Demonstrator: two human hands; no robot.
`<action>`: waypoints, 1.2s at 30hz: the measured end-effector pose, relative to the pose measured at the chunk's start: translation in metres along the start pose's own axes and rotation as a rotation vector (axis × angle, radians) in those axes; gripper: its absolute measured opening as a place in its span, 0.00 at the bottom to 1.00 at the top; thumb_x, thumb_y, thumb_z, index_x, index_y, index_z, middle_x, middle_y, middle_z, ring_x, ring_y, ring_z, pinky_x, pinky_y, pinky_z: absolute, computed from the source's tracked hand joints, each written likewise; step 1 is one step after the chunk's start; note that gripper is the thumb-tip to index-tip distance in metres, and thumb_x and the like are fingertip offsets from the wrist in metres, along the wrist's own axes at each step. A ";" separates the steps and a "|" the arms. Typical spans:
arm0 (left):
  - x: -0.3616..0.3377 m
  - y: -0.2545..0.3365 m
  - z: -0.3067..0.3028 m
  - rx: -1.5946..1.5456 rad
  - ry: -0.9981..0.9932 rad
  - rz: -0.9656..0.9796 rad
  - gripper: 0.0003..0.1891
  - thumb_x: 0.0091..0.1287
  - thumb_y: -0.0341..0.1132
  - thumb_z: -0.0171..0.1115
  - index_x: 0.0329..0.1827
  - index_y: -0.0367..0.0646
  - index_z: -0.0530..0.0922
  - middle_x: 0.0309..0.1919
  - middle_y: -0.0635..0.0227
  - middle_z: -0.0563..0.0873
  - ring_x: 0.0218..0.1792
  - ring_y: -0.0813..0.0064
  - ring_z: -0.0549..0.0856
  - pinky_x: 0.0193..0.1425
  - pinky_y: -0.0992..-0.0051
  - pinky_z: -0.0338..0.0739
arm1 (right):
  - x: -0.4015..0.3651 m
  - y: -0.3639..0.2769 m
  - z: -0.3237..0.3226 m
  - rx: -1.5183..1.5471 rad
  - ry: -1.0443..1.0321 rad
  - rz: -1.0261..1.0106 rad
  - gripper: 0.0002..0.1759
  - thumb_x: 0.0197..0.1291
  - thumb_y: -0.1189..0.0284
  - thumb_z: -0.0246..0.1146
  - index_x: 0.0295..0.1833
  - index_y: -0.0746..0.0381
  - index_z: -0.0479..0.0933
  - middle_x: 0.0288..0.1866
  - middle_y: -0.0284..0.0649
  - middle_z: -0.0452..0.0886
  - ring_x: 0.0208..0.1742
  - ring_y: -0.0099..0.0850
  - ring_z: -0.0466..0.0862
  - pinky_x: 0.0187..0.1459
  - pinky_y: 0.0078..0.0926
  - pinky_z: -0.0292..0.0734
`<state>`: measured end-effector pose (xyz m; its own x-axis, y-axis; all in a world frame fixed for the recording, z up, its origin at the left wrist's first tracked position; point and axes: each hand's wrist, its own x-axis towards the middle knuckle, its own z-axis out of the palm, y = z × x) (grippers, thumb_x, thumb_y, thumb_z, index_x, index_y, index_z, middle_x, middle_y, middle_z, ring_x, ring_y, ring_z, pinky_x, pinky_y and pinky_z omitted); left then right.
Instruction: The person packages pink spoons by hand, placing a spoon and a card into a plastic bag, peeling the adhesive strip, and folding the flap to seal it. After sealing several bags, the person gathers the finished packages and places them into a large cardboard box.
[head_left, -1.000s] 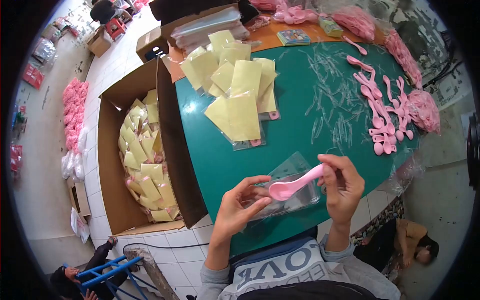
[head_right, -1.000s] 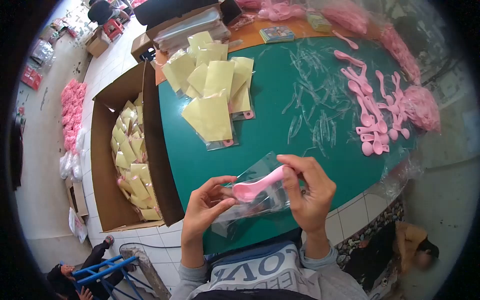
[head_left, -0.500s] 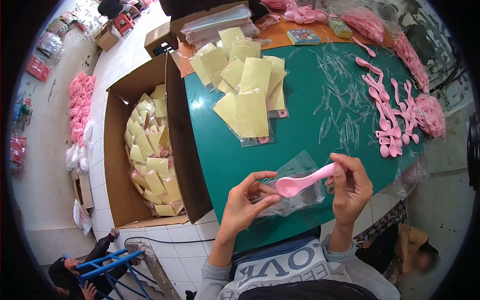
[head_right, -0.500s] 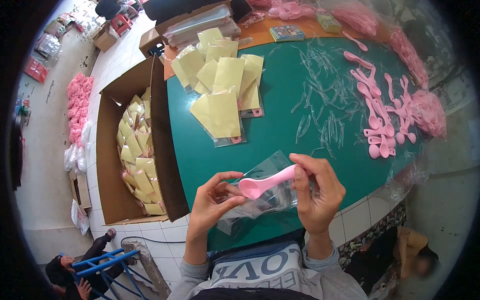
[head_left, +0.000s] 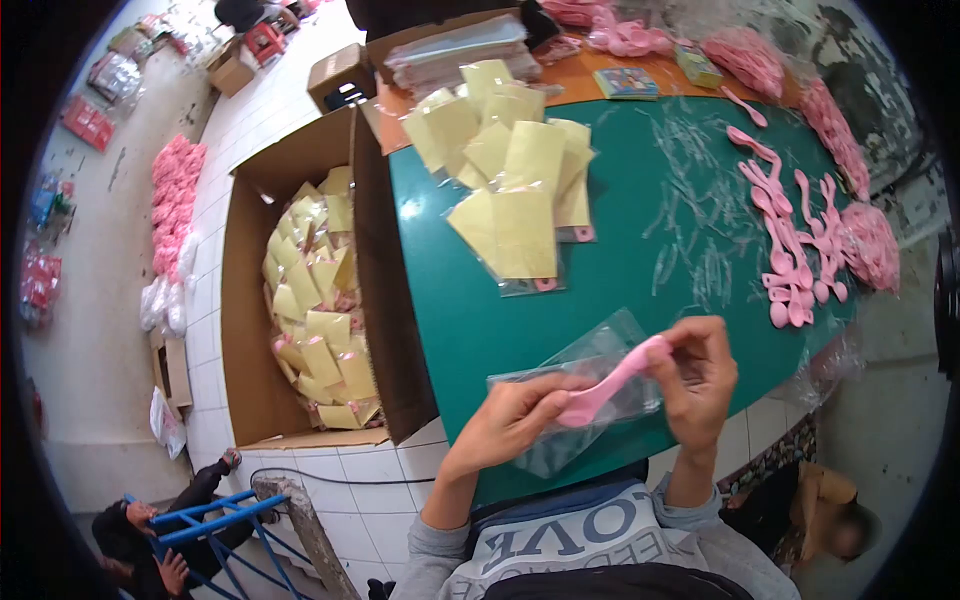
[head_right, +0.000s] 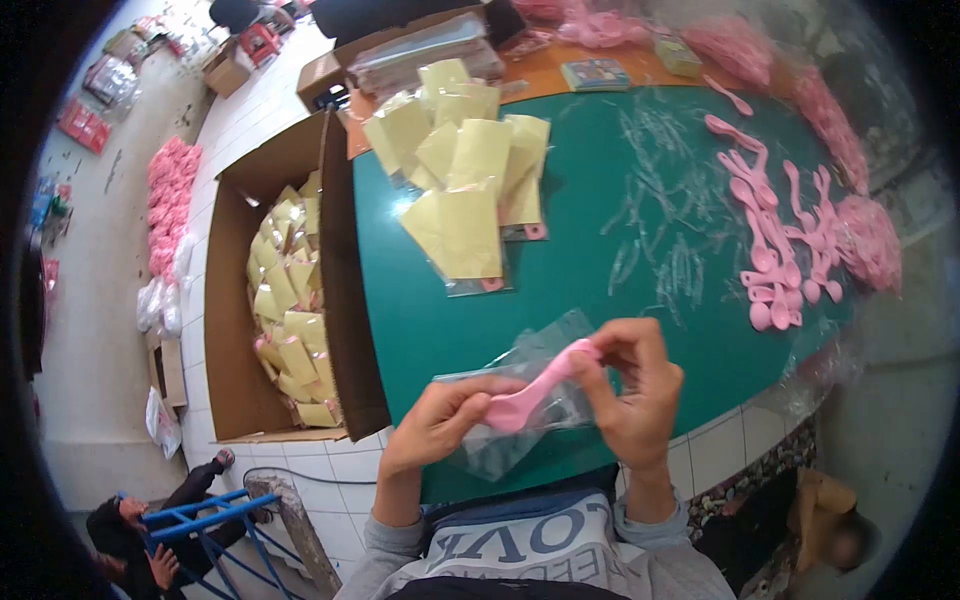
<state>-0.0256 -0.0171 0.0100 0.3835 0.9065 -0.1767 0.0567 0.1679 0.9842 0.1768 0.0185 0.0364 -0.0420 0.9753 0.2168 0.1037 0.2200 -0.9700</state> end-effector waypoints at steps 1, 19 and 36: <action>-0.003 0.001 -0.002 0.023 0.029 -0.006 0.16 0.72 0.36 0.52 0.55 0.34 0.77 0.36 0.66 0.84 0.36 0.82 0.80 0.43 0.80 0.74 | 0.001 0.000 0.002 0.014 -0.007 0.001 0.13 0.57 0.77 0.66 0.44 0.68 0.70 0.33 0.38 0.80 0.36 0.22 0.81 0.37 0.18 0.77; 0.014 0.007 -0.004 -0.473 0.122 -0.029 0.19 0.76 0.38 0.43 0.56 0.32 0.76 0.44 0.57 0.84 0.47 0.75 0.83 0.50 0.78 0.78 | 0.144 0.023 -0.017 -0.080 -1.138 -0.208 0.34 0.61 0.41 0.48 0.52 0.60 0.79 0.63 0.47 0.71 0.54 0.38 0.77 0.55 0.34 0.72; 0.021 0.008 -0.028 -0.314 0.039 -0.055 0.18 0.74 0.36 0.47 0.53 0.29 0.78 0.42 0.60 0.86 0.40 0.83 0.81 0.47 0.83 0.75 | 0.436 0.178 -0.030 -1.117 0.230 -0.136 0.15 0.51 0.61 0.65 0.34 0.64 0.82 0.41 0.54 0.82 0.46 0.51 0.82 0.49 0.46 0.74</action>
<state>-0.0428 0.0137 0.0140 0.3519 0.9058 -0.2358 -0.2132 0.3229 0.9221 0.2070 0.4834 -0.0379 0.0509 0.8972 0.4387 0.9406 0.1047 -0.3231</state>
